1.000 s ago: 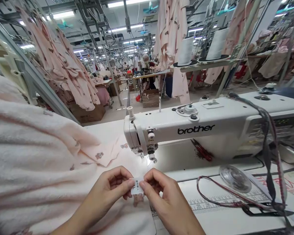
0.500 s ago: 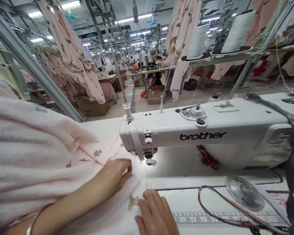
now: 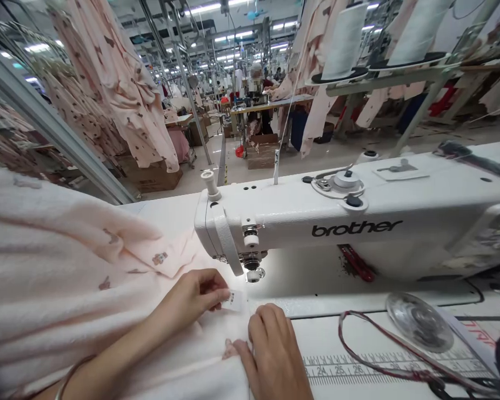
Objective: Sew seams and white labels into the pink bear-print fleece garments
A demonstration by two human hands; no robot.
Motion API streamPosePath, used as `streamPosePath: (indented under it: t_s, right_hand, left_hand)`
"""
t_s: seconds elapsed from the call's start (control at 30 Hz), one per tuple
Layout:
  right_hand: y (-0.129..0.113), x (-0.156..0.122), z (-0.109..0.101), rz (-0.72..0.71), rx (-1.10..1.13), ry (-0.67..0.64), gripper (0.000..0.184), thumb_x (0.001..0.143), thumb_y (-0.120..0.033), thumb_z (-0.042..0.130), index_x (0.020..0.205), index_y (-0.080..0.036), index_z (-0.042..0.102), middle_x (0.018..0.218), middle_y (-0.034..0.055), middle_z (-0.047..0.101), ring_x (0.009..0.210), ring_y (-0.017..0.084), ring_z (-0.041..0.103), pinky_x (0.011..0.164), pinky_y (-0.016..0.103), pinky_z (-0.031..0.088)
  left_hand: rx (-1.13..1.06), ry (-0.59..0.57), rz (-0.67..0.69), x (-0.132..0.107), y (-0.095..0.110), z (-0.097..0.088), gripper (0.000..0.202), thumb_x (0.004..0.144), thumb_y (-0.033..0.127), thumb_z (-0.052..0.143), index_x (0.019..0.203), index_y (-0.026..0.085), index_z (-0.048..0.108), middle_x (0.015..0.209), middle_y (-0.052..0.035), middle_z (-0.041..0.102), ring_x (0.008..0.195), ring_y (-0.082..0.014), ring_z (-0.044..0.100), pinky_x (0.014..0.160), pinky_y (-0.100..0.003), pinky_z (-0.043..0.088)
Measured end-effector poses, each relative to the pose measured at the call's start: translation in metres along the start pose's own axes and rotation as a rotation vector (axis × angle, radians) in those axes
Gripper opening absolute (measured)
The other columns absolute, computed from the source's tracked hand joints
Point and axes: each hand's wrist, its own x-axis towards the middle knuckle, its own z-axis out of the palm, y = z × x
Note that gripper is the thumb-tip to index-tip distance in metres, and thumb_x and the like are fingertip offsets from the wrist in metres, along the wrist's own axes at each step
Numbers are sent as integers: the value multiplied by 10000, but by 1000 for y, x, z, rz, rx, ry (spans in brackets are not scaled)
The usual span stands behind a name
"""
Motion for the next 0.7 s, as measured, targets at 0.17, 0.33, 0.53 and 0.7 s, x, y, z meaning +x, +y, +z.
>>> streamPosePath:
  t_s: [0.17,0.33,0.53,0.7]
  right_hand:
    - [4,-5,1,-43,-68,74,298,914,-275,482,1164,-113,490,997,116,484,961,247,477,790,361,456]
    - [5,-7,3,-44,-76,15,393,896,-243,526,1269,-130,475,997,110,455,943,233,464,777,356,462]
    - [5,-8,5,-64,-81,45,396,887,-209,543,1266,-109,490,991,117,445,939,235,461,780,368,450]
    - [4,-8,5,-79,-91,64,371,890,-193,532,1246,-92,504,985,122,443,939,238,458,776,370,445]
  left_hand:
    - [-158,-14,-153,9,-19,21,193,718,337,615,711,145,592,556,-9,616,522,-133,565,539,-231,423]
    - [-96,23,-147,9,-23,26,161,712,316,590,697,157,598,569,-15,645,546,-148,591,550,-237,439]
    - [-69,47,-140,7,-22,26,139,718,301,559,694,167,586,558,-5,644,546,-149,599,555,-235,441]
    - [-42,63,-123,7,-19,26,135,724,289,544,680,168,584,546,4,631,548,-141,591,556,-230,428]
